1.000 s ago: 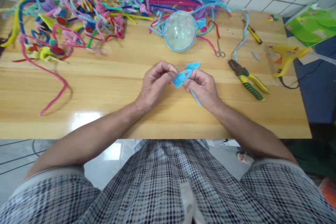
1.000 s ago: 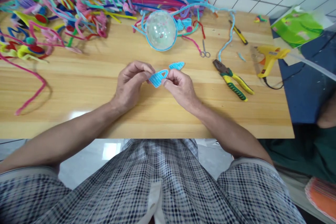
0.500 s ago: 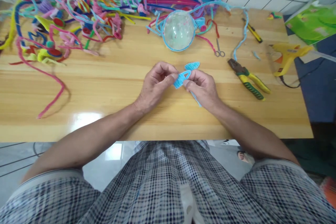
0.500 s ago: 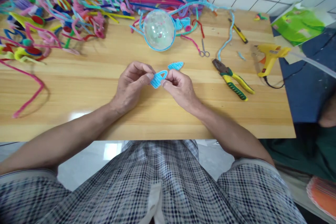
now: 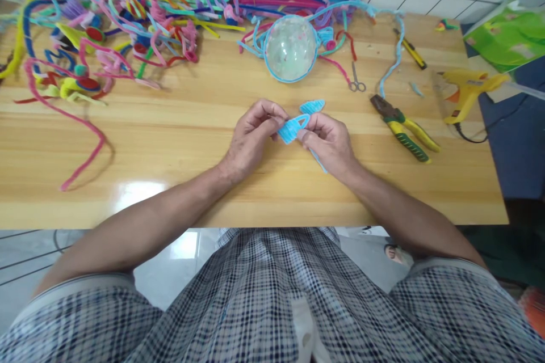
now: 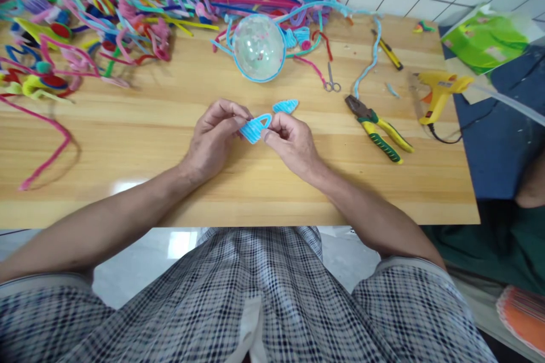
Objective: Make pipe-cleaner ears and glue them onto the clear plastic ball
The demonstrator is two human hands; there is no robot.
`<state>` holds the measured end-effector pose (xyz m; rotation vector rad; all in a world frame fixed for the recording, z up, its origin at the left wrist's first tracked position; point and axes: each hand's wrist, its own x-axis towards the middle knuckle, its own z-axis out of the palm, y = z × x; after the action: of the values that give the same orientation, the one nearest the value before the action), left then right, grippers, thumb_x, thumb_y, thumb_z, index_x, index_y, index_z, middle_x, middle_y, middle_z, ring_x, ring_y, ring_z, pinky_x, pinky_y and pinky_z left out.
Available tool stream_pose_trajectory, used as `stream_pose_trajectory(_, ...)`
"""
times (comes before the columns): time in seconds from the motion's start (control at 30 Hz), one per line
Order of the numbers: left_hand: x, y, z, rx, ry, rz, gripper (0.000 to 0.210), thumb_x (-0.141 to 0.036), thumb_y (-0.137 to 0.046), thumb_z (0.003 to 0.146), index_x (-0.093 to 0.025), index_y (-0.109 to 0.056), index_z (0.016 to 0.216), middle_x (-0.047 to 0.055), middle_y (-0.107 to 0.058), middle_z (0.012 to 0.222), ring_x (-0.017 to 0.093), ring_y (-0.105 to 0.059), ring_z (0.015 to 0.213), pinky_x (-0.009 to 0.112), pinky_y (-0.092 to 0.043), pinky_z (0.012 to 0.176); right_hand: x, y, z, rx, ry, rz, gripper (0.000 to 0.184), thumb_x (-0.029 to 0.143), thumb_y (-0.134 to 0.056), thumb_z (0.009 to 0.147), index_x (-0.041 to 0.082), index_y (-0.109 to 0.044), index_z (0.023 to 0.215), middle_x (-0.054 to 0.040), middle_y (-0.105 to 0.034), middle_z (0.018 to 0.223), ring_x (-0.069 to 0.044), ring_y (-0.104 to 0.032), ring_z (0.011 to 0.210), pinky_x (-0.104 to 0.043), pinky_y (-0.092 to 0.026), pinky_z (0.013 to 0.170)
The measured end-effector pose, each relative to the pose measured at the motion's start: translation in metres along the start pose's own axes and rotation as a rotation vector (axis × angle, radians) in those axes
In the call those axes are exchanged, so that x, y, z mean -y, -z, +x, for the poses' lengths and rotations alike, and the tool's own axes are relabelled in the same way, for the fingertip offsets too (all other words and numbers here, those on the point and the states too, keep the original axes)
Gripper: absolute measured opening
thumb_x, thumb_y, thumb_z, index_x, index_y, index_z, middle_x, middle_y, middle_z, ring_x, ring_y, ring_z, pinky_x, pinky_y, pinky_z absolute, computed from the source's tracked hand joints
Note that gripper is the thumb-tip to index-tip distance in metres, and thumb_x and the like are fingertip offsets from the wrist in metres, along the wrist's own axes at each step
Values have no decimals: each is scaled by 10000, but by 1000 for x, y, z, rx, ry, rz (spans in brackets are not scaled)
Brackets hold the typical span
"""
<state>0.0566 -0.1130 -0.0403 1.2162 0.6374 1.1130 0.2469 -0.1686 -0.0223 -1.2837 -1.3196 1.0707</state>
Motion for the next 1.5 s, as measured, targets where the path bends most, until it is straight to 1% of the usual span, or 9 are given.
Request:
stream_pose_trajectory(0.17, -1, -1, 1, -56, 120, -1, 245, -409, -707, 1007, -218, -717, 855, 28, -718, 893, 162, -659, 790, 278, -534, 677, -1, 0, 1, 3, -11, 2, 369, 391, -818, 874, 261, -512, 715, 67, -502, 643, -111, -383, 598, -294, -303, 577)
stream_pose_trajectory(0.3, -4, -3, -1, 24, 101, 80, 435, -579, -953, 871, -209, -732, 929, 1, -722, 880, 145, -642, 785, 288, -538, 744, -1, -1, 1, 10, 4, 11, 375, 399, -840, 867, 254, -535, 706, 62, -522, 656, -109, -406, 602, -295, -314, 585)
stream_pose_trajectory(0.4, -7, -4, -2, 98, 129, 111, 541, -668, -989, 816, -194, -737, 876, -8, -709, 809, 130, -603, 746, 290, -505, 751, 0, -2, 1, 12, 6, 11, 398, 432, -872, 859, 250, -555, 703, 67, -520, 646, -108, -401, 596, -295, -314, 581)
stream_pose_trajectory(0.83, -5, -1, -1, 103, 205, 55, 506, -663, -956, 852, -201, -756, 805, 10, -718, 766, 146, -596, 714, 310, -499, 724, 7, 1, 1, 33, -14, 19, 327, 373, -836, 876, 240, -601, 692, 59, -535, 621, -107, -383, 583, -296, -308, 576)
stream_pose_trajectory(0.97, -7, -1, -7, 116, 45, 202, 405, -623, -822, 989, -222, -777, 1019, 41, -763, 959, 182, -665, 852, 335, -552, 811, 4, 1, 1, -5, -65, 39, 317, 359, -824, 854, 244, -585, 679, 57, -538, 593, -107, -399, 573, -288, -306, 557)
stream_pose_trajectory(1.07, -8, -1, -12, 113, -217, 454, 434, -552, -881, 938, -261, -735, 1226, 99, -759, 1293, 278, -700, 1183, 430, -592, 1012, 1, 1, 3, -55, -121, 96, 255, 340, -802, 826, 246, -606, 693, 58, -557, 583, -109, -447, 553, -277, -330, 542)
stream_pose_trajectory(1.17, -4, 1, -13, 183, -370, 688, 483, -449, -918, 893, -274, -697, 1285, 125, -720, 1407, 355, -644, 1379, 546, -524, 1214, 1, 1, 4, -64, -203, 167, 194, 324, -800, 788, 241, -644, 708, 54, -590, 604, -109, -499, 540, -266, -382, 536)
stream_pose_trajectory(1.33, 7, 7, -10, 224, -441, 912, 295, -283, -745, 974, -255, -717, 1266, 124, -763, 1324, 340, -690, 1256, 529, -551, 1154, 10, -1, 3, -19, -245, 193, 209, 333, -831, 780, 231, -661, 712, 53, -598, 582, -106, -516, 532, -252, -413, 533)
stream_pose_trajectory(1.5, 2, 7, -10, 155, -430, 815, 101, -274, -740, 990, -240, -765, 1082, 93, -794, 1068, 287, -715, 1044, 436, -581, 989, 14, 0, 0, 48, -242, 180, 360, 481, -902, 832, 225, -665, 742, 39, -635, 638, -109, -543, 558, -254, -454, 552)
